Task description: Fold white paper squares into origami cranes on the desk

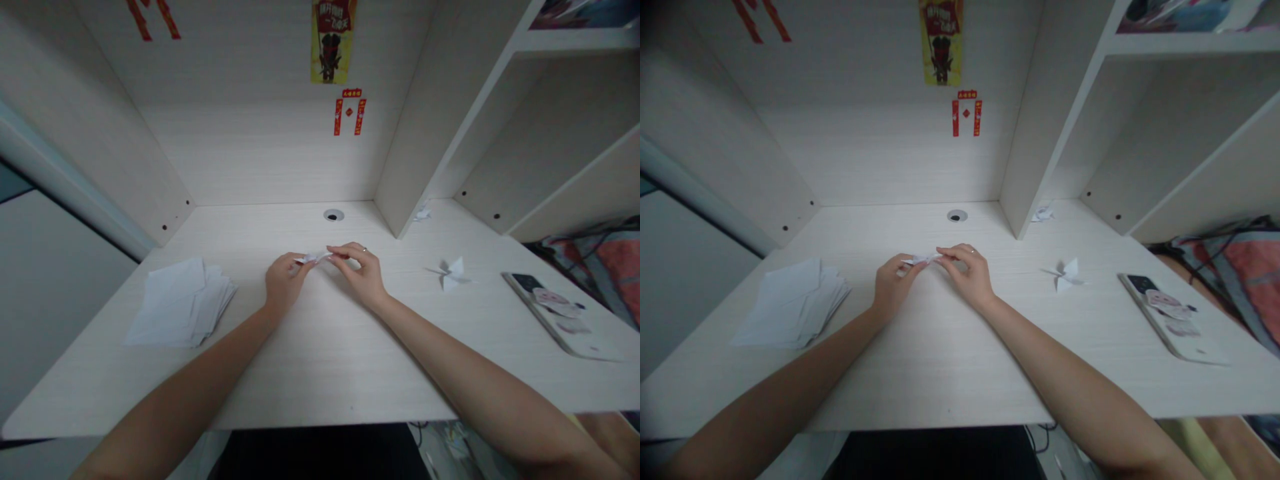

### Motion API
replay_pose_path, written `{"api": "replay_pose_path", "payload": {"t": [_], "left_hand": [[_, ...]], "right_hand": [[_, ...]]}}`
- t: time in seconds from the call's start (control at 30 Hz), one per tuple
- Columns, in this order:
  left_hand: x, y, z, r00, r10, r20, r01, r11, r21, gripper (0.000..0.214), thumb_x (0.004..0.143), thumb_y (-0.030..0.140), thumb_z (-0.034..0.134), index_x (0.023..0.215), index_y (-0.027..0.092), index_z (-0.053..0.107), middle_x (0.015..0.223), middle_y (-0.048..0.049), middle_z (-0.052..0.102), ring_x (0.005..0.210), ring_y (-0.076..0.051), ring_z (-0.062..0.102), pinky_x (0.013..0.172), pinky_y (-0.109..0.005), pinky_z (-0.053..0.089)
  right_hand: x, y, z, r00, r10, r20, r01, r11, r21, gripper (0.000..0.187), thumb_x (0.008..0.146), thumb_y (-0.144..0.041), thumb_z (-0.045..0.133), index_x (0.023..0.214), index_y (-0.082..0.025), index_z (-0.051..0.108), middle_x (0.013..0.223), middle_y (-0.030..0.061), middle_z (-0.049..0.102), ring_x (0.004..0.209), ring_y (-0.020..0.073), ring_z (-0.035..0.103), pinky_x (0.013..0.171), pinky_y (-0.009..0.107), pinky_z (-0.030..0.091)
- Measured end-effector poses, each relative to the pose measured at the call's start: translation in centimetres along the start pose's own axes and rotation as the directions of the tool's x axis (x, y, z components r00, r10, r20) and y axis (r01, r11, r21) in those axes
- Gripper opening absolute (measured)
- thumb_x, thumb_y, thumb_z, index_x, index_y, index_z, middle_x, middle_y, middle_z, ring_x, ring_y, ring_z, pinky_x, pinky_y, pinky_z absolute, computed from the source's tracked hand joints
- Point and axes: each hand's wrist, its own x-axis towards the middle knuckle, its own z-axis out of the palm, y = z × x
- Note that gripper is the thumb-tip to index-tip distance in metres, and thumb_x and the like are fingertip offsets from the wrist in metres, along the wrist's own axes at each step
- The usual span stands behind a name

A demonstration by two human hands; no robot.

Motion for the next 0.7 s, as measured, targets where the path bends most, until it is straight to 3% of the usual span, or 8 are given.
{"api": "replay_pose_path", "payload": {"t": [0.33,0.7], "left_hand": [[-0.03,-0.45,0.06,0.998,0.055,0.005,-0.055,0.998,-0.015,0.018,0.078,0.037,0.063,0.078,0.02,0.068,0.086,-0.0036,0.07,0.086,-0.017,0.063,0.077,-0.027,0.045],[0.24,-0.88,-0.2,0.995,0.071,0.07,-0.074,0.996,0.045,0.017,0.083,0.035,0.055,0.083,0.02,0.064,0.09,-0.0035,0.067,0.088,-0.018,0.06,0.079,-0.028,0.043]], "right_hand": [[0.23,0.1,-0.03,0.994,0.071,0.081,-0.077,0.994,0.072,0.016,0.081,-0.032,0.06,0.073,-0.02,0.067,0.072,0.0029,0.064,0.072,0.0163,0.057,0.07,0.031,0.044],[0.47,-0.12,-0.19,0.976,0.132,0.174,-0.153,0.982,0.109,0.021,0.079,-0.037,0.06,0.068,-0.019,0.064,0.071,0.0024,0.062,0.071,0.016,0.057,0.071,0.031,0.043]]}}
